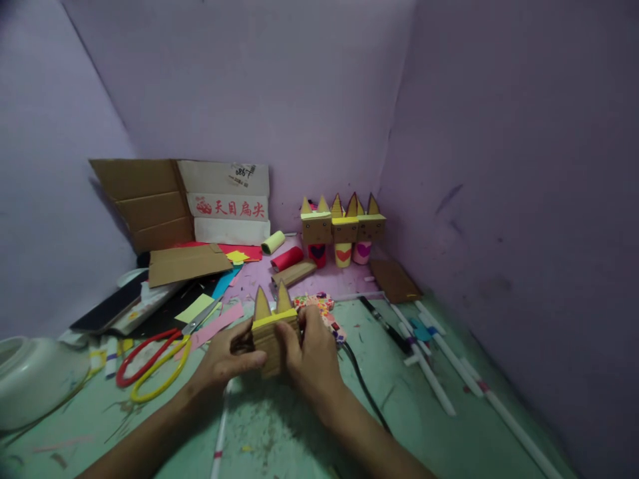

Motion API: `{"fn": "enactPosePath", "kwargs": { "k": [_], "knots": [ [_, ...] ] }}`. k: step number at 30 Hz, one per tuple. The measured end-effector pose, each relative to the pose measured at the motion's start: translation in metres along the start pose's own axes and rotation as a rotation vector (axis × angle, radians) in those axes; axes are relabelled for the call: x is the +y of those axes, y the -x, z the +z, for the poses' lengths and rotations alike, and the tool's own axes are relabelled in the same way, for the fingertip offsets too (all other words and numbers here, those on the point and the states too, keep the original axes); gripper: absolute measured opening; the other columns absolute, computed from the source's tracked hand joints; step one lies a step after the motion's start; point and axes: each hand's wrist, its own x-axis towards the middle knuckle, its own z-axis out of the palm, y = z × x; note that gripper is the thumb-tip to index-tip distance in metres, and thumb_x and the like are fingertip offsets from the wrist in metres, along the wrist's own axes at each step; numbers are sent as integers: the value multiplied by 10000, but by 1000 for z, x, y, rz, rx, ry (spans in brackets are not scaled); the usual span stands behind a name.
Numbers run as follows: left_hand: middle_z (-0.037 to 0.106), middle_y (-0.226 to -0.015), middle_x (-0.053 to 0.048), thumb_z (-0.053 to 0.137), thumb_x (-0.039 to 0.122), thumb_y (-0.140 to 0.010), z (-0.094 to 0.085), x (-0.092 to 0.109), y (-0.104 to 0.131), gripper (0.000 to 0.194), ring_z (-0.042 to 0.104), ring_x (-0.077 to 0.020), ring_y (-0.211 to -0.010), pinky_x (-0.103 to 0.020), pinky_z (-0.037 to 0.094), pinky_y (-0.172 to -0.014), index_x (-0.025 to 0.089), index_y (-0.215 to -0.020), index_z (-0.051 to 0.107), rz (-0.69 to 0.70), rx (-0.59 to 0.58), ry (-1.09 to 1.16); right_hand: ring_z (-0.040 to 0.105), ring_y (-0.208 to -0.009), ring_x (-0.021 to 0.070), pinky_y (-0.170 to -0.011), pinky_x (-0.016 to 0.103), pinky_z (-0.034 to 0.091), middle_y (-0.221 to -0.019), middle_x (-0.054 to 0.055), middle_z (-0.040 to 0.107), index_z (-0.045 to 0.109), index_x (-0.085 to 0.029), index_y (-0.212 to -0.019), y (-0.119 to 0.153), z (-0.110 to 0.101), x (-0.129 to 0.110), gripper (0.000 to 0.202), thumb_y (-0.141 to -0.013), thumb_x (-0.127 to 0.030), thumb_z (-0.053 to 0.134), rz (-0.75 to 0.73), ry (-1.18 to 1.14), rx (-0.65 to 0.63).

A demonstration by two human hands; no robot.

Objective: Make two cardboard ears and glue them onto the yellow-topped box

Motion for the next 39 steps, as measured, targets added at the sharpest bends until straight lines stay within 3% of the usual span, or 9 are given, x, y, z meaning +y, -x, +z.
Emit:
{"fn": "enactPosePath", "kwargs": {
  "k": [6,14,16,19,22,24,30,33,39],
  "knots": [
    [672,-967,-85,713,238,-590,3,1,1,492,598,-296,-934,-352,478,-774,126,-1052,584,9,33,56,438,-510,137,-488,245,333,-592,-21,455,387,-221,-691,-3,-4,8,213,-890,-271,330,-164,-30,82],
    [601,-1145,-120,697,234,-638,-6,10,5,621,566,-300,-1019,-363,472,-832,137,-1212,480,53,47,41,456,-537,122,-482,228,394,-650,-13,481,509,-201,-793,-2,-8,7,302,-909,-419,335,59,-410,74],
    [571,-1185,-138,694,260,-654,-10,5,5,656,548,-315,-1047,-391,463,-851,142,-1250,447,146,164,-124,510,-598,138,-497,242,450,-746,17,535,540,-197,-867,-2,-9,6,353,-866,-513,381,137,-555,5],
    [505,-1258,-151,706,207,-637,-14,-7,6,741,475,-338,-1139,-463,379,-956,170,-1305,388,537,389,-571,583,-810,203,-604,307,516,-943,70,607,577,-214,-1016,-1,-5,3,483,-793,-616,429,268,-811,-169],
    [455,-1295,-146,631,55,-657,-15,-18,5,783,399,-313,-1218,-479,323,-1017,191,-1354,302,1001,372,-908,599,-923,244,-721,361,510,-958,74,655,623,-228,-1017,-3,0,2,535,-784,-652,394,345,-1007,-277],
    [401,-1338,-148,562,-30,-667,-16,-22,5,768,373,-288,-1244,-456,349,-1012,191,-1349,286,1139,334,-1011,588,-983,258,-820,384,475,-960,70,670,656,-222,-984,-5,2,4,518,-787,-634,412,317,-997,-250],
    [227,-1448,-133,490,-93,-662,-20,-29,5,631,324,-289,-1283,-434,407,-981,194,-1209,361,1202,290,-1050,544,-1054,259,-959,385,364,-1027,53,671,709,-229,-886,-13,-1,12,404,-713,-571,582,272,-899,-140],
    [222,-1455,-127,464,-101,-659,-20,-30,5,586,337,-272,-1280,-391,433,-967,183,-1164,378,1223,258,-1053,547,-1042,258,-959,378,359,-997,50,678,717,-225,-853,-13,-4,9,411,-657,-577,634,285,-918,-141],
    [256,-1444,-134,449,-133,-643,-21,-29,4,629,340,-285,-1280,-407,433,-965,185,-1179,367,1250,229,-1009,524,-1086,243,-892,339,419,-984,33,681,705,-234,-886,-10,-10,-1,355,-707,-528,617,286,-1036,-233]
  ]
}}
